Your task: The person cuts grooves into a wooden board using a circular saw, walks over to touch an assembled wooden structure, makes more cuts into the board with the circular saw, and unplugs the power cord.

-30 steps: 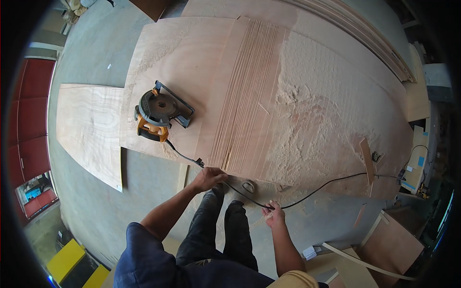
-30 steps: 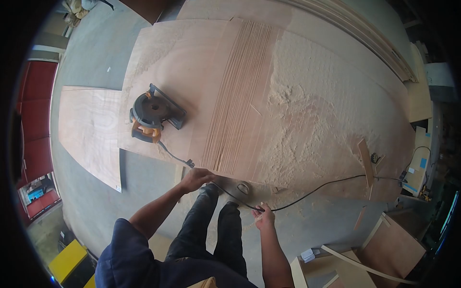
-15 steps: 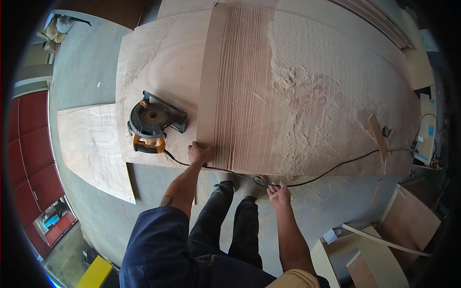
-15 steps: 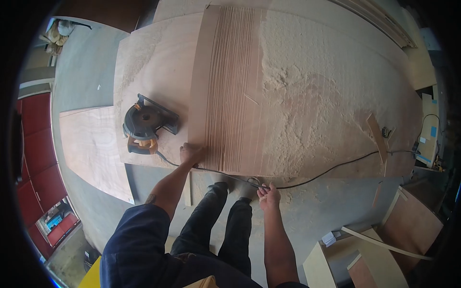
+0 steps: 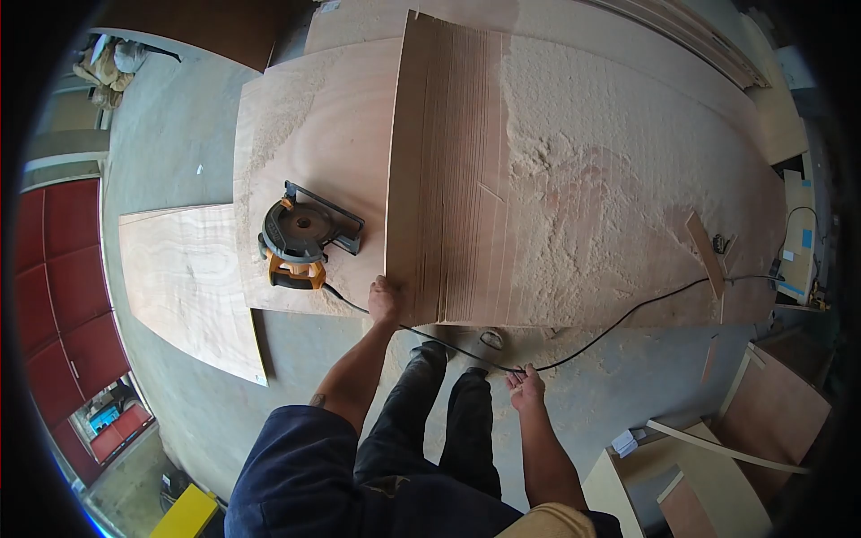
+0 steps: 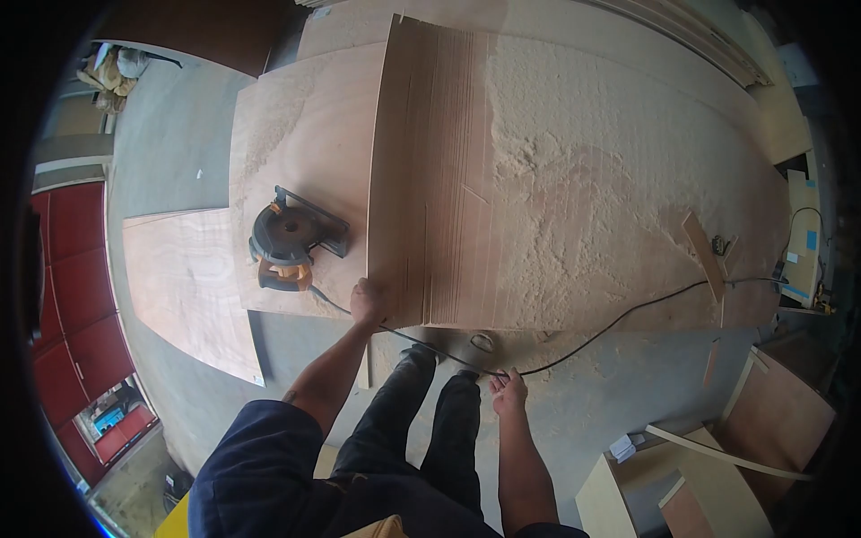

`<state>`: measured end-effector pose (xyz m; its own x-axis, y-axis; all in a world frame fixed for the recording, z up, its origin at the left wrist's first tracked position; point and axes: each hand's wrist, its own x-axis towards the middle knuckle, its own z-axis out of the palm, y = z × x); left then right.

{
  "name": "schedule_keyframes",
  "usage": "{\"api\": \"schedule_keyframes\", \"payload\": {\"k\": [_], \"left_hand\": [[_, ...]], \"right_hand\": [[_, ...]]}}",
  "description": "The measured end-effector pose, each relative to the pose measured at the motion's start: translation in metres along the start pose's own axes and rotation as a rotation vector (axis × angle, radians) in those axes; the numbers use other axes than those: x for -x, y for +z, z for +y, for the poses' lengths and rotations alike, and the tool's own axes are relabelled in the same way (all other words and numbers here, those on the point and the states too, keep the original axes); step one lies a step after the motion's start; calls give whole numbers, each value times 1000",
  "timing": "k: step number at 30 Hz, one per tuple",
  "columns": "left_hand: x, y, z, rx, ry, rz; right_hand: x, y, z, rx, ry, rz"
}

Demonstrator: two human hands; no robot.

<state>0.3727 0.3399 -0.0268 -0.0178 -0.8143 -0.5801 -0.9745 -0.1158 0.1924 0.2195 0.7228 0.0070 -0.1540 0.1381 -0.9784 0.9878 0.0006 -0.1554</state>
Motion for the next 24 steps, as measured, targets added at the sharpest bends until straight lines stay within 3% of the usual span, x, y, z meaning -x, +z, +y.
{"api": "schedule_keyframes", "payload": {"k": [13,24], "left_hand": [[9,9,2,45,27,74],[18,2,10,37,8,83]], "right_hand": [[11,15,-26,-56,18,-134],[69,-33,-60,58,-56,-214]]}}
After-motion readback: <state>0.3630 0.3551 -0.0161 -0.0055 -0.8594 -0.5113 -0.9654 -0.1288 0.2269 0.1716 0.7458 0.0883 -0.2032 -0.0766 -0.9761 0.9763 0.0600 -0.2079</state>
